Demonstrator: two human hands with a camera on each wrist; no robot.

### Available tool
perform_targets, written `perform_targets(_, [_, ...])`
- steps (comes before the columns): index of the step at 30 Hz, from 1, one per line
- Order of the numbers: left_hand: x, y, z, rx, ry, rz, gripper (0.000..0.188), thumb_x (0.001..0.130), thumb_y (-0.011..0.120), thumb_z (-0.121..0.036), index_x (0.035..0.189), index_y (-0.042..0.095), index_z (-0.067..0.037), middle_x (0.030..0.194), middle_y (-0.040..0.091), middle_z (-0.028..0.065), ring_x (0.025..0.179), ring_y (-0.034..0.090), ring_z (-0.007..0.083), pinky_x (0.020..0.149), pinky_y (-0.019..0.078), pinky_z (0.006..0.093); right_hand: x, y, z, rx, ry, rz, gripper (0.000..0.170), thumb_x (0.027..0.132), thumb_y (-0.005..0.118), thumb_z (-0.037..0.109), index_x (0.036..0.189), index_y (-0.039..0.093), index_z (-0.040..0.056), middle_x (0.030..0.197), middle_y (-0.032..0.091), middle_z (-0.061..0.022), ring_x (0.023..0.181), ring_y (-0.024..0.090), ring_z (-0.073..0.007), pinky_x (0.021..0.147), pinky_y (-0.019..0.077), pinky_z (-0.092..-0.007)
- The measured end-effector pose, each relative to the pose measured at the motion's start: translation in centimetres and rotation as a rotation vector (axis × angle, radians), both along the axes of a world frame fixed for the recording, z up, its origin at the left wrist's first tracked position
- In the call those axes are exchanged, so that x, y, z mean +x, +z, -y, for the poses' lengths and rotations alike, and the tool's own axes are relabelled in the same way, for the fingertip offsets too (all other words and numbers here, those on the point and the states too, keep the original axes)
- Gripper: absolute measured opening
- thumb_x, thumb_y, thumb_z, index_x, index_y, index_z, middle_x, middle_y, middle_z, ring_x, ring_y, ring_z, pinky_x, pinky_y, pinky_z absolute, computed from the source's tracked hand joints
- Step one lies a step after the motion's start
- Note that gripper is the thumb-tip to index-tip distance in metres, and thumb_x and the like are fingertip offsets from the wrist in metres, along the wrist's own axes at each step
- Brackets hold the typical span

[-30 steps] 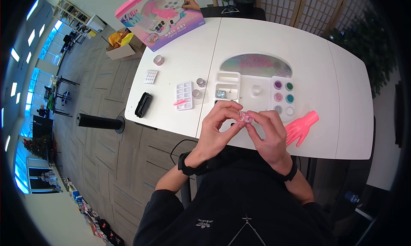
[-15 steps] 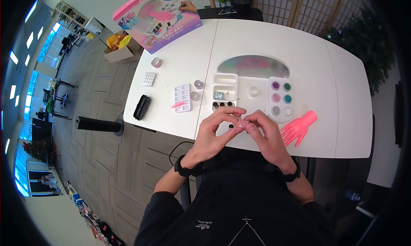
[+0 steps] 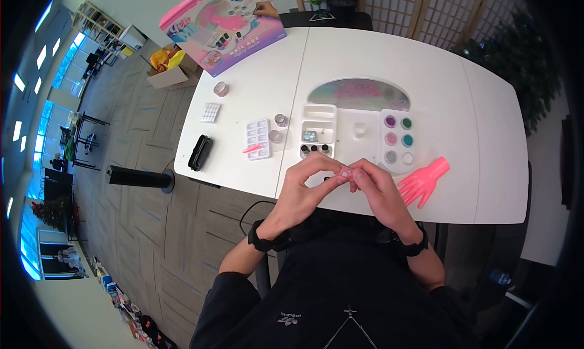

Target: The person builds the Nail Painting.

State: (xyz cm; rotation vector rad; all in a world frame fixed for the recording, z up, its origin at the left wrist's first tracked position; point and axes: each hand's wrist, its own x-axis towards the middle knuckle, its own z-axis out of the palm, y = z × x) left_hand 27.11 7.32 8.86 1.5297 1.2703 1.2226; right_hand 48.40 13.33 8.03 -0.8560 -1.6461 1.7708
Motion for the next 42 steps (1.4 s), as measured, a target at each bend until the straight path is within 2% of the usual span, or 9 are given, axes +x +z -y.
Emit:
perform_targets(3, [0.3, -0.7, -0.1, -0.136, 0.058, 0.193, 0.012, 0.101, 0.081, -0.007, 0.113, 0.079, -0.003, 0.11, 0.081, 0.006, 0.105, 0.072, 0.0159, 0.095, 0.0548, 0.0335, 0.2, -0.2, -0.2, -0.028, 0.011, 0.025, 0.027, 0.115, 0.06, 0.025, 0.121, 0.068, -0.001, 0.098, 0.065, -0.0065, 0.092, 0.062, -0.0144, 0.084, 0.0511, -0.0321])
perform_targets(6, [0.4, 0.3, -0.5, -0.335, 0.1, 0.475, 0.012, 0.105, 0.078, -0.011, 0.114, 0.079, -0.004, 0.111, 0.081, 0.0029, 0.105, 0.071, 0.0111, 0.092, 0.0536, 0.031, -0.5, 1.0, 0.7, 0.49, -0.216, 0.184, 0.024, 0.107, 0.073, 0.017, 0.126, 0.069, 0.0034, 0.107, 0.066, -0.0094, 0.094, 0.066, -0.0208, 0.086, 0.0543, -0.036])
perform_targets(9, [0.1, 0.6, -0.9, -0.475, 0.083, 0.636, 0.014, 0.107, 0.077, -0.017, 0.117, 0.077, -0.007, 0.111, 0.081, 0.0011, 0.106, 0.07, 0.0086, 0.095, 0.0517, 0.0296, -0.8, -0.1, 0.8, 0.889, -0.318, 0.17, 0.044, 0.094, 0.085, 0.008, 0.135, 0.07, 0.0094, 0.114, 0.066, -0.0095, 0.095, 0.067, -0.0255, 0.086, 0.0559, -0.039])
perform_targets(15, [0.2, 0.3, -0.7, -0.58, 0.019, 0.744, 0.015, 0.108, 0.076, -0.021, 0.117, 0.076, -0.009, 0.11, 0.08, 0.0007, 0.107, 0.07, 0.0081, 0.101, 0.0515, 0.03, -0.8, -0.7, 0.4, 1.129, -0.323, 0.21, 0.057, 0.085, 0.09, 0.004, 0.138, 0.073, 0.0134, 0.11, 0.066, -0.0051, 0.093, 0.067, -0.0244, 0.079, 0.0554, -0.0379])
perform_targets(25, [0.2, -0.8, -0.4, -0.549, -0.013, 0.719, 0.019, 0.111, 0.07, -0.021, 0.121, 0.076, -0.006, 0.117, 0.079, 0.0039, 0.114, 0.071, 0.0117, 0.109, 0.0536, 0.0349, -1.0, -0.4, 0.0, 1.035, -0.326, 0.167, 0.041, 0.087, 0.087, 0.002, 0.125, 0.073, 0.0093, 0.101, 0.07, -0.0061, 0.088, 0.069, -0.0262, 0.075, 0.0552, -0.0389])
perform_targets(28, [0.3, -0.3, -0.2, -0.425, -0.121, 0.738, 0.018, 0.111, 0.07, -0.014, 0.124, 0.074, -0.002, 0.123, 0.077, 0.0065, 0.124, 0.07, 0.0148, 0.115, 0.0528, 0.0392, -0.8, -0.6, 0.2, 0.942, -0.323, 0.14, 0.038, 0.089, 0.086, 0.001, 0.123, 0.072, 0.0082, 0.097, 0.071, -0.0068, 0.083, 0.07, -0.0257, 0.072, 0.0552, -0.0386])
perform_targets(31, [0.5, 0.2, 0.4, -0.324, -0.107, 0.542, 0.018, 0.108, 0.071, -0.004, 0.125, 0.073, 0.001, 0.126, 0.076, 0.0078, 0.129, 0.069, 0.017, 0.117, 0.0524, 0.039, -0.6, -0.4, 0.5, 0.85, -0.311, 0.095, 0.035, 0.092, 0.085, 0.002, 0.124, 0.072, 0.007, 0.092, 0.071, -0.0079, 0.078, 0.07, -0.0238, 0.069, 0.0557, -0.0372])
perform_targets(37, [0.5, -0.4, 0.4, -0.252, -0.106, 0.497, 0.018, 0.106, 0.073, 0.001, 0.124, 0.073, 0.003, 0.127, 0.076, 0.0093, 0.123, 0.071, 0.0176, 0.11, 0.0562, 0.034, -0.9, 0.5, 1.3, 0.719, -0.312, 0.069, 0.026, 0.098, 0.083, 0.005, 0.121, 0.072, 0.0044, 0.094, 0.075, -0.0084, 0.078, 0.073, -0.0189, 0.07, 0.0589, -0.0327])
perform_targets(42, [0.6, -0.1, 0.3, -0.275, -0.073, 0.476, 0.012, 0.108, 0.07, -0.001, 0.118, 0.075, 0.0, 0.118, 0.077, 0.0066, 0.116, 0.07, 0.0136, 0.113, 0.0531, 0.035, -0.9, 0.3, 1.6, 0.632, -0.294, 0.074, 0.024, 0.099, 0.082, 0.006, 0.12, 0.071, 0.0023, 0.098, 0.077, -0.0092, 0.078, 0.073, -0.0179, 0.071, 0.0596, -0.0321])
